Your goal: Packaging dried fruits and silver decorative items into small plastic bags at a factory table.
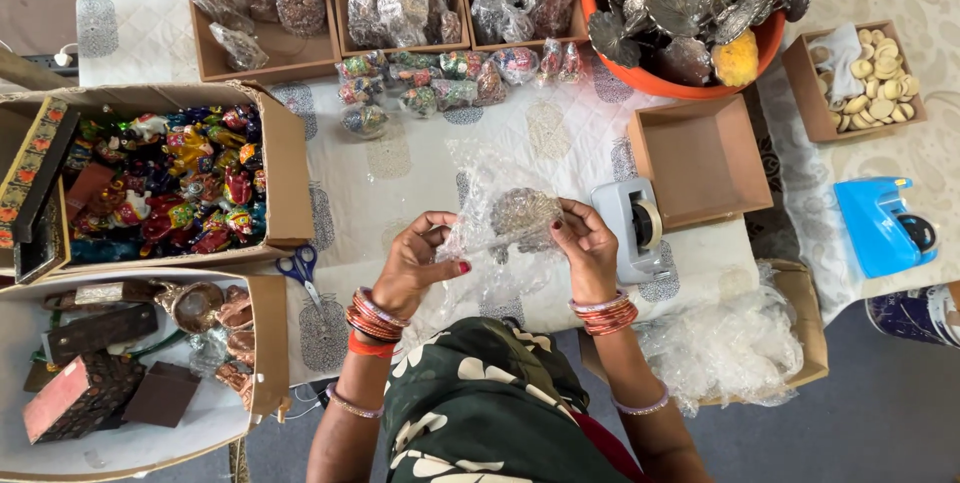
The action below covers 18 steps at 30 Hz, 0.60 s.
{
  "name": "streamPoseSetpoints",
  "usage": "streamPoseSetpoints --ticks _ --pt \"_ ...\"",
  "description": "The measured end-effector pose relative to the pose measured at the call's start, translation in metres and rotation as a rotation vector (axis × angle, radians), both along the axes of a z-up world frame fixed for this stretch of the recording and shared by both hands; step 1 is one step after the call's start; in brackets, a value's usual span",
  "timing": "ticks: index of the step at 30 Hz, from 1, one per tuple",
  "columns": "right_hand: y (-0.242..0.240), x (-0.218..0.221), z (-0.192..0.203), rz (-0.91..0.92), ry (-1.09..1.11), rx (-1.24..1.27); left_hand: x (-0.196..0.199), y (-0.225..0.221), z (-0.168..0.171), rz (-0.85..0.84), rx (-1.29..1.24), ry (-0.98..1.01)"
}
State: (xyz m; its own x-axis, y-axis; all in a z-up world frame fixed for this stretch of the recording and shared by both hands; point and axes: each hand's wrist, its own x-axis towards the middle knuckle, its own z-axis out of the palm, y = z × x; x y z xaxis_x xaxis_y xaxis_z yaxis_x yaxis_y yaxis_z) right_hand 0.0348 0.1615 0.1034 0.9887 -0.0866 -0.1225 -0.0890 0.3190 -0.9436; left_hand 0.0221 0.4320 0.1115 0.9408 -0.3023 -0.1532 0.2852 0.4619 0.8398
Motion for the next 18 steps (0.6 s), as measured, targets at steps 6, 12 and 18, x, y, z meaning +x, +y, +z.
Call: streamPoseSetpoints --ticks 6,12,18 --pt "0.002 -0.001 -0.01 -0.125 -0.058 -0.099 -0.01 -0.001 -0.035 0.115 0.06 0.043" --pt "0.004 -0.002 0.002 -0.084 -0.079 -0.175 -0.009 -0.002 -0.034 -0.019 0.262 0.152" --pt "0.002 -0.004 0.001 -0.047 -0.102 -0.166 -0.004 -0.002 -0.009 -0.105 0.141 0.364"
